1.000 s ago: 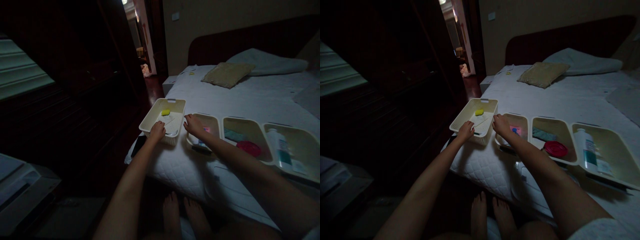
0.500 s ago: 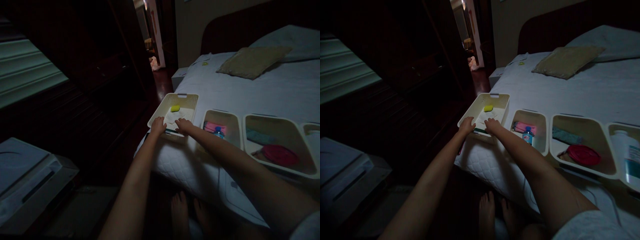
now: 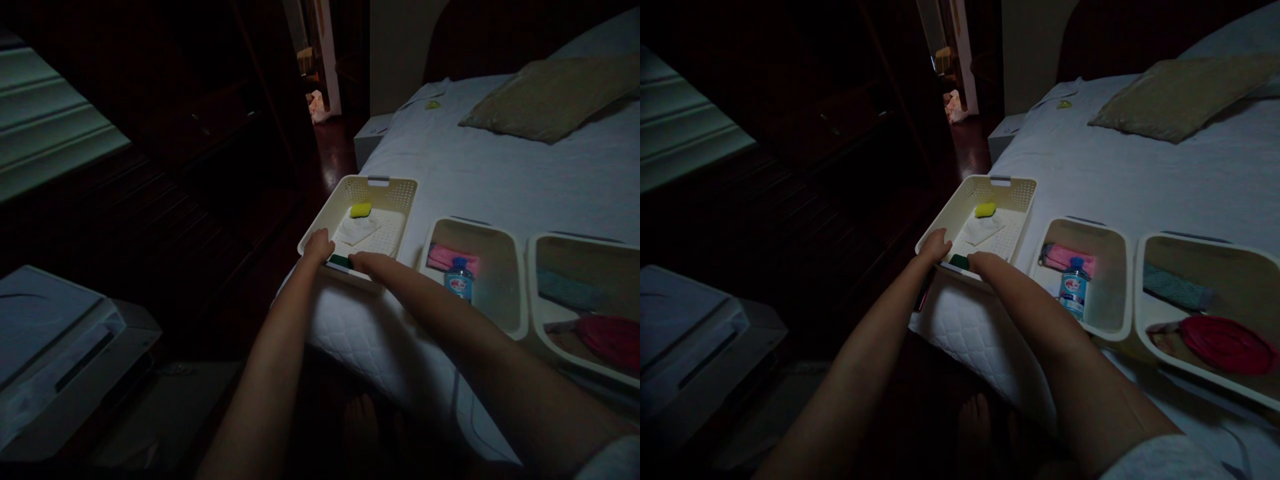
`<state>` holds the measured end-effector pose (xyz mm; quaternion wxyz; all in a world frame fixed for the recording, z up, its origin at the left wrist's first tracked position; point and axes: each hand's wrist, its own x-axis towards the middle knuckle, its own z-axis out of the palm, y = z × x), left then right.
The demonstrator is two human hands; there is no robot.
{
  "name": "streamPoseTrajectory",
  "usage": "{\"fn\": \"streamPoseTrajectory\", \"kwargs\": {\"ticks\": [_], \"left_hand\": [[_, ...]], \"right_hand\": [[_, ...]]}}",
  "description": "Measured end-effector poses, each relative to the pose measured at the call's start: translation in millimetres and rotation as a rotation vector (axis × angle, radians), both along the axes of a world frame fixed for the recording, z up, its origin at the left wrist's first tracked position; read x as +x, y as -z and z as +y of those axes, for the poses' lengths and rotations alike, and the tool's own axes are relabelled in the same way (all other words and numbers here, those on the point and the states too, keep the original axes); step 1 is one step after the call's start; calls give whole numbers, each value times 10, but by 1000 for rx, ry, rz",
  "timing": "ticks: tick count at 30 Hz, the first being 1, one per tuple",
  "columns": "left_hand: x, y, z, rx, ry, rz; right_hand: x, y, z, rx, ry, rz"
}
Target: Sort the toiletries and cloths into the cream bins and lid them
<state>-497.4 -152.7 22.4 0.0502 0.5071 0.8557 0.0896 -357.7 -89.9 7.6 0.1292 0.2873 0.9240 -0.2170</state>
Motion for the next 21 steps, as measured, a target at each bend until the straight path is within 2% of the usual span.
{"fn": "streamPoseTrajectory", "kwargs": {"ticks": [5,13,21], "left_hand": [[-79,38,-7,-70,-29,-14],[-7,125,-62,-93,-50,13],[9,115,-55,-95,-62,-8]], "right_hand": [[-48,-64,-25,-52,-42,-71],[-148,278,-6,14,-58,-61],[-176,298,-4,2,-3,-46]]}}
